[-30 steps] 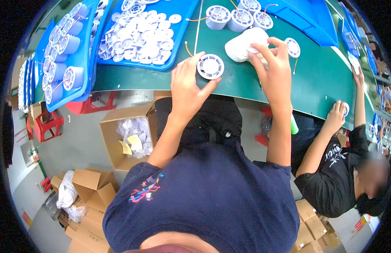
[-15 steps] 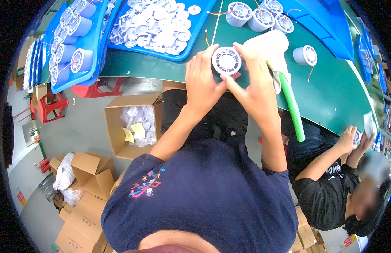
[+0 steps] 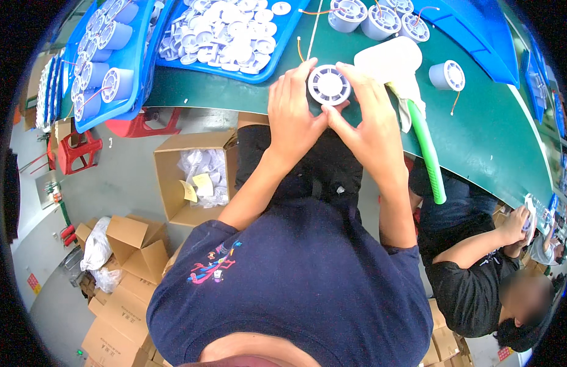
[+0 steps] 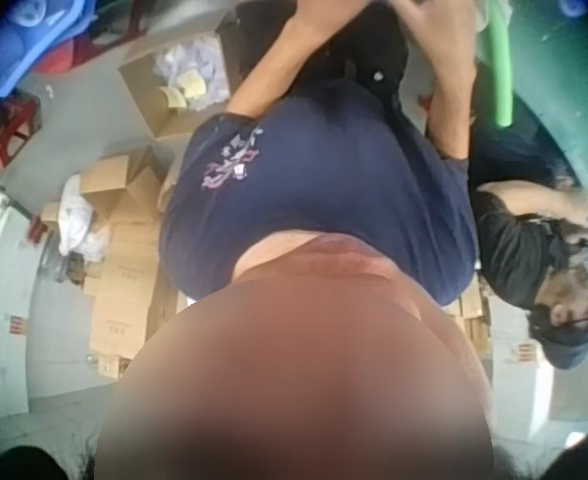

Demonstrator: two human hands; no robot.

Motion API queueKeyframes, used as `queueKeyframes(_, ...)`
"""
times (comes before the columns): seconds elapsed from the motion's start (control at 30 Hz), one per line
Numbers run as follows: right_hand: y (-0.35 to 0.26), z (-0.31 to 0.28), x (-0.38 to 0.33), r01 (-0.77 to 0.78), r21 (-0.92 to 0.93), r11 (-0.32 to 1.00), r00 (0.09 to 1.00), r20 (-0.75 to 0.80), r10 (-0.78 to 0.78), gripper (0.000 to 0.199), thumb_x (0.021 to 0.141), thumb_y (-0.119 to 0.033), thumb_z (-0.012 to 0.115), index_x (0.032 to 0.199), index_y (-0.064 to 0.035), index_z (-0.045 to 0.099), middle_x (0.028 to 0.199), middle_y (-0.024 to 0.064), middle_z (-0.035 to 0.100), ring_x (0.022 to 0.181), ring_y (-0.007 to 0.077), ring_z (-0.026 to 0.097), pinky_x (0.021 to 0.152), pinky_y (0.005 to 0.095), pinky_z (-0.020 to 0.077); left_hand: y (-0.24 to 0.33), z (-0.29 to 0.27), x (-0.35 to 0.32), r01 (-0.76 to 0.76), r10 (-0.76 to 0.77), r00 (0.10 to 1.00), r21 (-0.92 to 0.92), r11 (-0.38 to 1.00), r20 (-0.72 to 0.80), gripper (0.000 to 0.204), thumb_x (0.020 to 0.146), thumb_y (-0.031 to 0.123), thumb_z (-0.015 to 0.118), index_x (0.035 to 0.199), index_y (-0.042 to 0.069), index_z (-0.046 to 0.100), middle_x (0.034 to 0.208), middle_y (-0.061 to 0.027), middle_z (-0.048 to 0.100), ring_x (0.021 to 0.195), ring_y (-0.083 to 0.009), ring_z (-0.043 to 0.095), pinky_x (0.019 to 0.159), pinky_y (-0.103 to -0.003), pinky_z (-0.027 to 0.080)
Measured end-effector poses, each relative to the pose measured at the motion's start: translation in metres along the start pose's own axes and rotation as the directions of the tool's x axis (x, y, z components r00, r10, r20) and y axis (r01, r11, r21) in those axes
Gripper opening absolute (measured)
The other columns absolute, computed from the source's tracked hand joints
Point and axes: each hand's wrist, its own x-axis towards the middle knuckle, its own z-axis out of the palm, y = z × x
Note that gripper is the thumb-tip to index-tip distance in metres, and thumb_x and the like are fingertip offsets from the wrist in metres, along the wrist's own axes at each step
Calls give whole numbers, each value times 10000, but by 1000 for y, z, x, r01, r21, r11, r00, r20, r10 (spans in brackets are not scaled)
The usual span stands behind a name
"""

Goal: Assembling small electronic components (likely cooling fans) at a production workstation.

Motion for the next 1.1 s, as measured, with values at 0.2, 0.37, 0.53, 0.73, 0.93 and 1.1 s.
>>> queueKeyframes(0.2, 0, -2, 0, 19, 22, 1000, 1000, 10, -20, 604, 854, -99, 792, 1414, -25, 581, 1357, 192, 645, 1275, 361, 611, 1090, 435, 474, -1, 0, -1, 1, -1, 1000, -9, 1000, 17, 817, 742, 324, 908, 1396, 8, 534, 1218, -174, 644, 1098, -354, 626, 942, -455, 458)
queueKeyframes(0.37, -10, -10, -5, -10, 20, 1000, 1000, -25, 10, 635, 845, -114, 806, 1428, -37, 568, 1399, 184, 604, 1196, 352, 633, 1009, 417, 510, 2, -5, -1, 4, -3, 1000, -56, 998, 31, 844, 767, 360, 895, 1422, -3, 507, 1240, -177, 640, 1130, -357, 618, 976, -462, 451)
queueKeyframes(0.53, 26, -23, -14, -153, -394, 906, 930, -368, -3, 617, 854, -160, 797, 1415, -62, 561, 1308, 194, 591, 1192, 369, 596, 980, 465, 498, 6, -22, 0, 37, -27, 998, -203, 979, 51, 839, 796, 370, 880, 1440, 0, 489, 1281, -183, 635, 1170, -368, 612, 1014, -468, 442)
queueKeyframes(0.73, 49, -16, 1, -453, -423, 785, 874, -383, 299, 699, 863, -271, 799, 1460, -66, 499, 1201, 240, 675, 1105, 453, 640, 957, 531, 508, 5, -16, 5, 75, -46, 991, -233, 970, 127, 680, 848, 287, 857, 1400, 24, 560, 1252, -187, 660, 1139, -358, 661, 979, -436, 518)
queueKeyframes(0.93, 51, -53, -23, -350, 111, 930, 860, -357, 366, 398, 987, -277, 749, 1216, 31, 643, 983, 103, 730, 790, 161, 667, 701, 313, 527, 13, -1, 12, 82, -34, 987, -306, 949, 157, 608, 876, 284, 828, 1382, 52, 584, 1237, -187, 670, 1112, -381, 676, 939, -460, 543)
queueKeyframes(1.1, 15, -42, -74, -380, 401, 834, 806, -299, 511, 294, 1067, -235, 628, 1201, 26, 624, 895, 45, 649, 667, 89, 565, 597, 250, 461, 7, 4, 15, 62, 3, 982, -344, 937, 187, 630, 861, 305, 843, 1385, 65, 588, 1257, -193, 646, 1132, -383, 649, 1001, -452, 513)
